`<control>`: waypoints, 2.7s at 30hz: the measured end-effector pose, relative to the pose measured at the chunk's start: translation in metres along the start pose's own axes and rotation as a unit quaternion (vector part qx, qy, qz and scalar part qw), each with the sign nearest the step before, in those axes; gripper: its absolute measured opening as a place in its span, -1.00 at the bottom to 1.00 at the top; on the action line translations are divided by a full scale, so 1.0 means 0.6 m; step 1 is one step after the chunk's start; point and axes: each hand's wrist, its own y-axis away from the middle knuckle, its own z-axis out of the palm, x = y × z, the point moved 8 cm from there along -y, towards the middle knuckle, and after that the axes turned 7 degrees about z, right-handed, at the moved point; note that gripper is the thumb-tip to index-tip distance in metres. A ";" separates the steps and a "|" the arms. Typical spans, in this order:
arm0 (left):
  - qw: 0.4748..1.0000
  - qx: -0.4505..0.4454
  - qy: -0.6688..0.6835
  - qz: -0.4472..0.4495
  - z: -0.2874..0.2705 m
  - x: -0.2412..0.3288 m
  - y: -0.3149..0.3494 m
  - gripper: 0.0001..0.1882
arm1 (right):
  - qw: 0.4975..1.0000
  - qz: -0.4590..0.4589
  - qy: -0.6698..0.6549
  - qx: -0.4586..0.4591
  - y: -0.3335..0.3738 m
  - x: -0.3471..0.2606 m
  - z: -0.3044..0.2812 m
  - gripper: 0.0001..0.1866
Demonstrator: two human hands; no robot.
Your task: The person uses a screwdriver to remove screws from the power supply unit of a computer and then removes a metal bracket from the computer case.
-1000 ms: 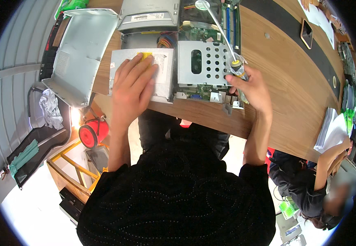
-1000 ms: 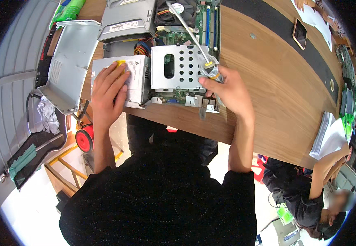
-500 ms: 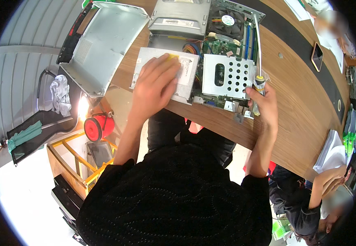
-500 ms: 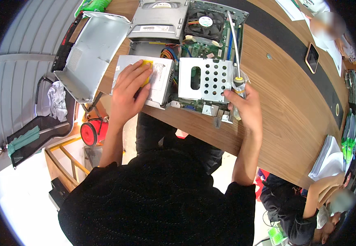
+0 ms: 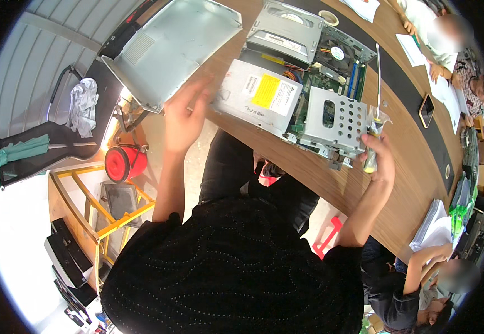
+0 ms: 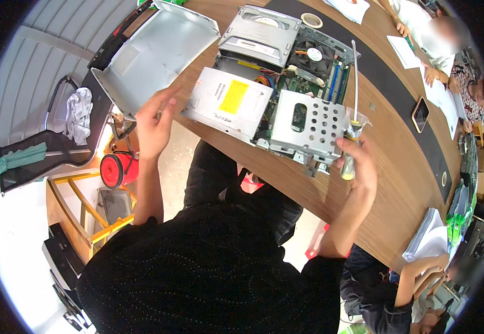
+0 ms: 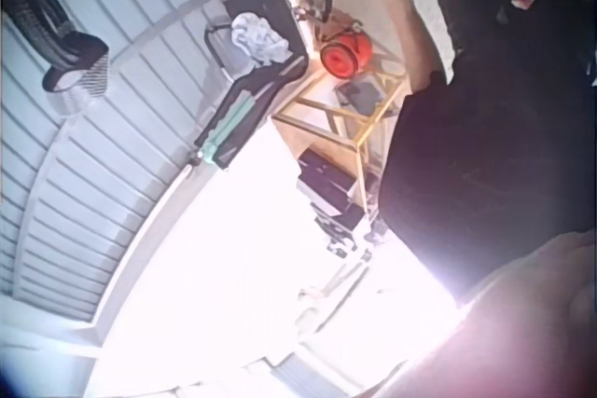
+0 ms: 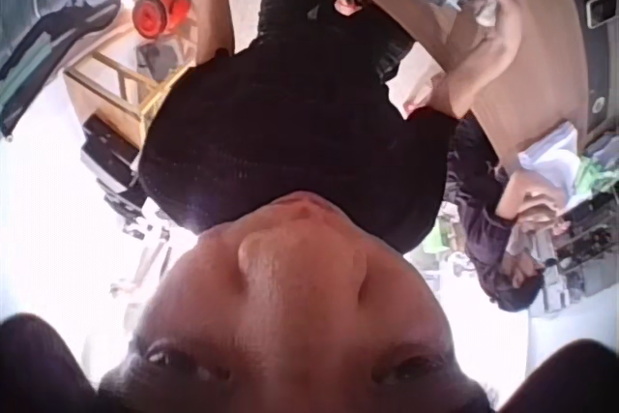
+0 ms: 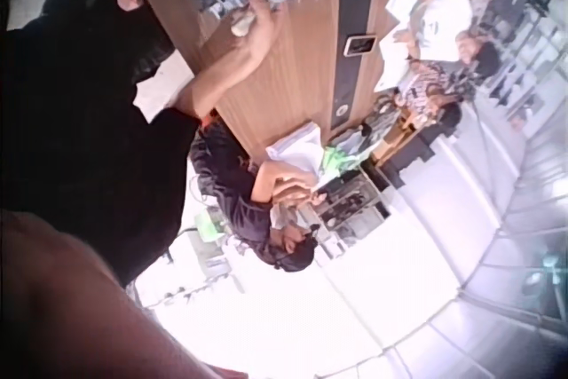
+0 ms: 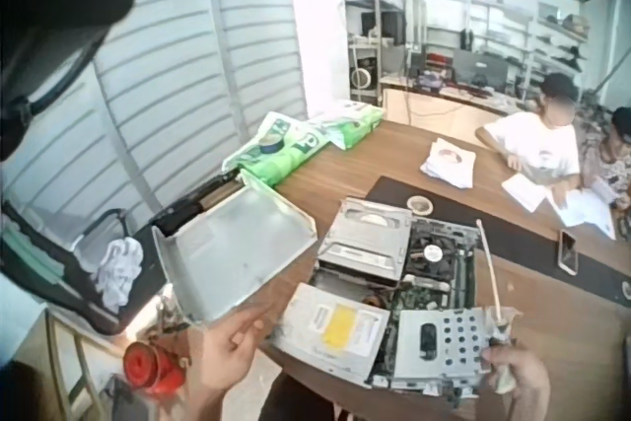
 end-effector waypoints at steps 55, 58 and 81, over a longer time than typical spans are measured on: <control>0.985 -0.029 0.158 -0.062 0.044 -0.040 0.043 -0.74 | 0.986 -0.063 0.095 -0.118 -0.032 0.061 0.249 -0.67; 0.987 -0.039 0.146 -0.051 0.047 -0.039 0.041 -0.74 | 0.989 -0.075 0.066 -0.113 -0.032 0.065 0.244 -0.68; 0.957 -0.111 0.247 -0.106 0.085 -0.012 0.026 -0.85 | 0.979 -0.156 0.091 -0.096 0.062 0.161 0.203 -0.63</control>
